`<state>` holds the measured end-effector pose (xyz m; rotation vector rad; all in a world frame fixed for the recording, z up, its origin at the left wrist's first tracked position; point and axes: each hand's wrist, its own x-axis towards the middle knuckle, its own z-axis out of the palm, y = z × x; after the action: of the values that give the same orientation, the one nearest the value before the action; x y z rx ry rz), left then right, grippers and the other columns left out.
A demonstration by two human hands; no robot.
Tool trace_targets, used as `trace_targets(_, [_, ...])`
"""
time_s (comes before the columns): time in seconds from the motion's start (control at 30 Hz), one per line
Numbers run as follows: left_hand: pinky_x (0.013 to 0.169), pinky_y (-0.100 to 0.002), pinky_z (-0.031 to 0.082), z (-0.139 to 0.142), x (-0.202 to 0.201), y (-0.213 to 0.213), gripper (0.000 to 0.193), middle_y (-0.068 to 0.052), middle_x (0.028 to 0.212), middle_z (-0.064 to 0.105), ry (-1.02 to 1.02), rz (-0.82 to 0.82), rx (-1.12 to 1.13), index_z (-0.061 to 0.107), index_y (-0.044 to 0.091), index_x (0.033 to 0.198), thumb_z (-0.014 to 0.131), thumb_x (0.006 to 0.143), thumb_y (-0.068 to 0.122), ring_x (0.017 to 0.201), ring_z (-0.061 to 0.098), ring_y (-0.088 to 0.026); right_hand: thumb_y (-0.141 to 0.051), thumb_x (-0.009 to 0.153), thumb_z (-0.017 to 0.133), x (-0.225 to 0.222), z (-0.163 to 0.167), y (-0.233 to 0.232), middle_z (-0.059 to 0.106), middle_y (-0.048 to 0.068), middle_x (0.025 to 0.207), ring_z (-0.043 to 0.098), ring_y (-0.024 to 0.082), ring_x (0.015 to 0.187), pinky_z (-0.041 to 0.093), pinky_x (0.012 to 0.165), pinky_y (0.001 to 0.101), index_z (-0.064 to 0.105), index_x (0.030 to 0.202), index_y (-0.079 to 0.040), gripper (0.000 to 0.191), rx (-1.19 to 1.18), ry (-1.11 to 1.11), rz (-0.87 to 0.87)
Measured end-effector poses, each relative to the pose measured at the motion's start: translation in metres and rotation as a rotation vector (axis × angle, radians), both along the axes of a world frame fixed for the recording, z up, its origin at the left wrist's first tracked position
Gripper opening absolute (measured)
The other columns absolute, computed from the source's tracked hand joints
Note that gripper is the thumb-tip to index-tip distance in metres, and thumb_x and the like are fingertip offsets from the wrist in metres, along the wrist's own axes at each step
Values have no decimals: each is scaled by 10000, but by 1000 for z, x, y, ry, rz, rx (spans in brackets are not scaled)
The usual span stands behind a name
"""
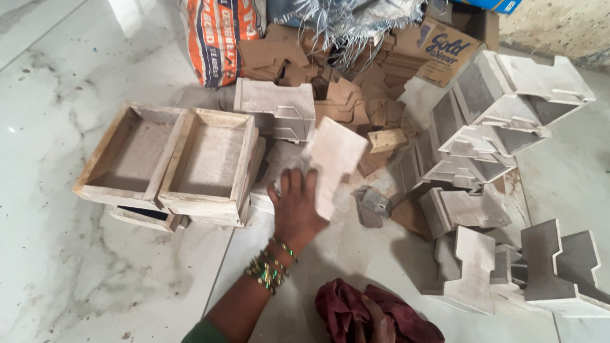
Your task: The person sits on the floor and wipes white wooden box-like components one at a time with a maroon cloth, turning each piece to clean its surfaces, then sets it aside near a stack of similar finished pieces.
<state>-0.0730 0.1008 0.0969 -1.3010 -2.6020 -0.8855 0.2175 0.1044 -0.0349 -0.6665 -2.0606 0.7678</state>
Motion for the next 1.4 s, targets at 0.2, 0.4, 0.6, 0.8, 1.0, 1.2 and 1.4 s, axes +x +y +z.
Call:
trace_targets(0.2, [1037, -600, 316, 20, 48, -50, 1276, -136, 1342, 462, -353, -186, -19, 316, 84, 1461, 966, 410, 403, 1308, 408, -361, 47, 865, 590, 4, 18, 0, 700, 230, 1198, 701, 309, 1032, 540, 918, 358, 569, 1335, 14, 472, -74, 135, -214])
trace_targets(0.4, [1043, -553, 375, 9, 78, -99, 1368, -152, 1381, 475, -565, -210, -136, 285, 97, 1554, 981, 432, 456, 1301, 424, -378, -27, 925, 643, 23, 78, -1, 664, 161, 1246, 668, 216, 1102, 532, 983, 311, 459, 1418, 23, 529, -292, 517, -309])
trace_targets(0.6, [1027, -428, 475, -17, 109, -114, 1197, -168, 1241, 613, -735, -254, 147, 439, 5, 1452, 959, 482, 476, 1173, 583, -334, -13, 834, 711, 31, 116, -8, 673, 163, 1280, 646, 237, 1146, 513, 995, 351, 585, 1338, 44, 522, -16, 203, -254])
trace_targets(0.8, [961, -456, 486, -26, 109, -114, 1280, -163, 1197, 607, -549, -304, 166, 434, 8, 1455, 984, 417, 515, 1129, 572, -355, 13, 714, 614, 6, 127, -21, 648, 185, 1358, 665, 343, 1153, 553, 948, 396, 708, 1268, -107, 575, -29, -205, 210])
trace_targets(1.0, [904, -454, 510, -18, 103, -116, 1296, -140, 1118, 616, -447, -251, 126, 449, 38, 1457, 973, 375, 524, 1067, 588, -346, -146, 908, 723, 0, 132, -16, 646, 175, 1357, 646, 369, 1236, 513, 1011, 403, 633, 1297, -48, 411, -141, -274, 386])
trace_targets(1.2, [838, -467, 512, -15, 107, -115, 1303, -133, 1085, 597, -381, -226, -17, 442, 69, 1485, 959, 390, 550, 1032, 586, -341, -113, 989, 622, 9, 101, -5, 663, 122, 1235, 647, 264, 1186, 484, 1017, 345, 586, 1375, -16, 399, -590, -328, 503])
trace_targets(1.4, [829, -481, 496, -20, 112, -115, 1286, -124, 1116, 575, -325, -313, -14, 417, 51, 1463, 934, 389, 535, 1061, 563, -348, 94, 795, 585, 15, 71, 9, 685, 127, 1143, 698, 247, 1108, 558, 949, 324, 655, 1291, 2, 509, -658, -279, 545])
